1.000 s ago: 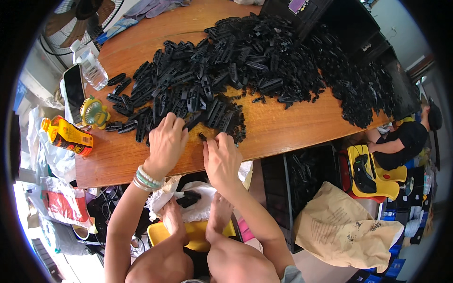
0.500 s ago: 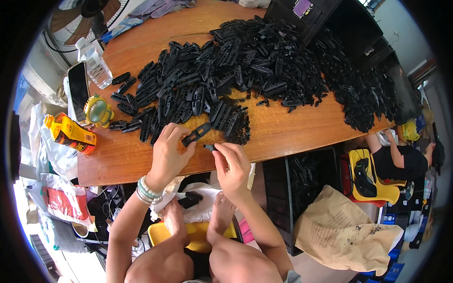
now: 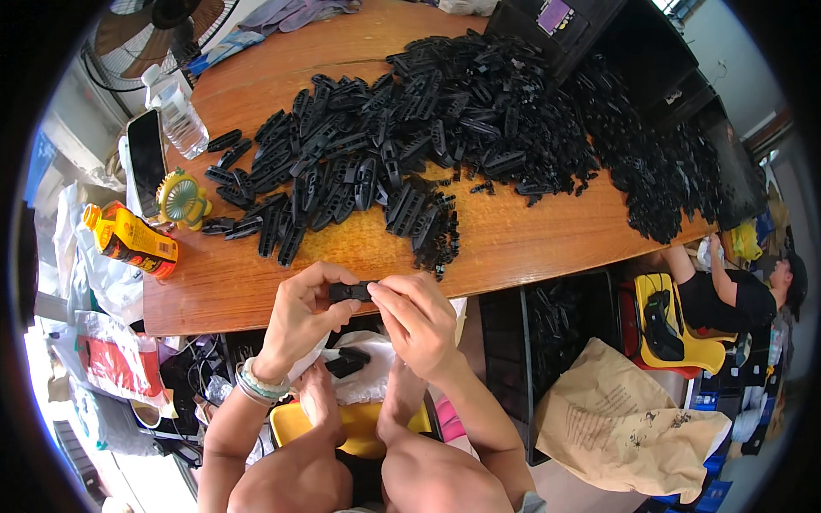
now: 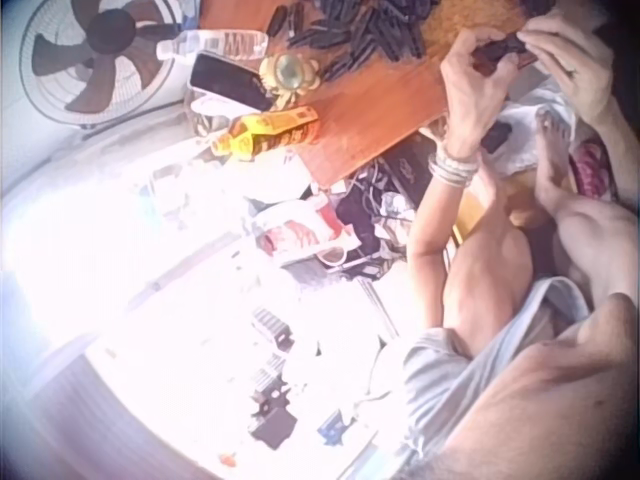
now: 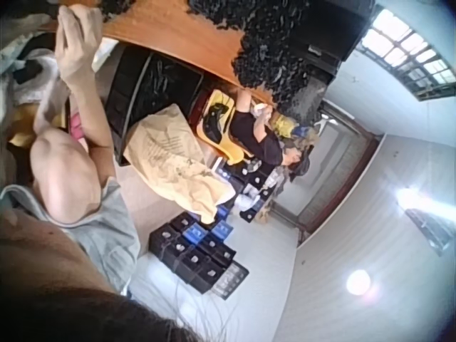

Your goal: The person assembles plastic components by hand, inserting smaller plastic pieces into larger plastic clips and sorting the parts across the table.

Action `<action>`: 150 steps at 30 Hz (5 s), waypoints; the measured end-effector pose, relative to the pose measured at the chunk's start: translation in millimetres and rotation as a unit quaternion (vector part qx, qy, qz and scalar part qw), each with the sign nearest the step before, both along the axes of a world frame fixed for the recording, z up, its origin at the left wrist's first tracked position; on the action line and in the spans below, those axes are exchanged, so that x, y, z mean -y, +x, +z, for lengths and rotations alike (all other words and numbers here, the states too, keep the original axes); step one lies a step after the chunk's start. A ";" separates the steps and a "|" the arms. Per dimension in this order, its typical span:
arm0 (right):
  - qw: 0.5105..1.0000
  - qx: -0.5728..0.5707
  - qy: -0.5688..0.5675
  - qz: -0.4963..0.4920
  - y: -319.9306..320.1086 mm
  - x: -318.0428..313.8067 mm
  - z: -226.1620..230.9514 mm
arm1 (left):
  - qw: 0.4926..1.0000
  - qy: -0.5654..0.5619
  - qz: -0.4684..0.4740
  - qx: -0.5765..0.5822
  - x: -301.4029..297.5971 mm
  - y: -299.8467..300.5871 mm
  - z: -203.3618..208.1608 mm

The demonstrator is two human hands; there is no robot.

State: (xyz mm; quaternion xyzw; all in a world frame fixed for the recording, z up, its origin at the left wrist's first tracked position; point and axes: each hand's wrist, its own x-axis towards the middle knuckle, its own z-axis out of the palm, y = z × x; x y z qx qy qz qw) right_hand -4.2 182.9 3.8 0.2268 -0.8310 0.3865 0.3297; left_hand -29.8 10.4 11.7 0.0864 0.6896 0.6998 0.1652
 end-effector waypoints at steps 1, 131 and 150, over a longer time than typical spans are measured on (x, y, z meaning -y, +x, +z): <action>1.000 -0.002 0.014 -0.014 1.2 -0.2 0.1 | 1.000 0.003 -0.002 0.013 -0.4 0.3 1.2; 0.962 0.218 0.056 -0.154 -131.0 -107.0 -12.9 | 0.950 -0.157 0.170 -0.210 -18.0 -67.2 -10.4; 0.999 0.015 -0.046 -0.010 -19.9 -35.6 16.9 | 0.994 0.097 0.038 0.020 -7.5 -17.6 10.4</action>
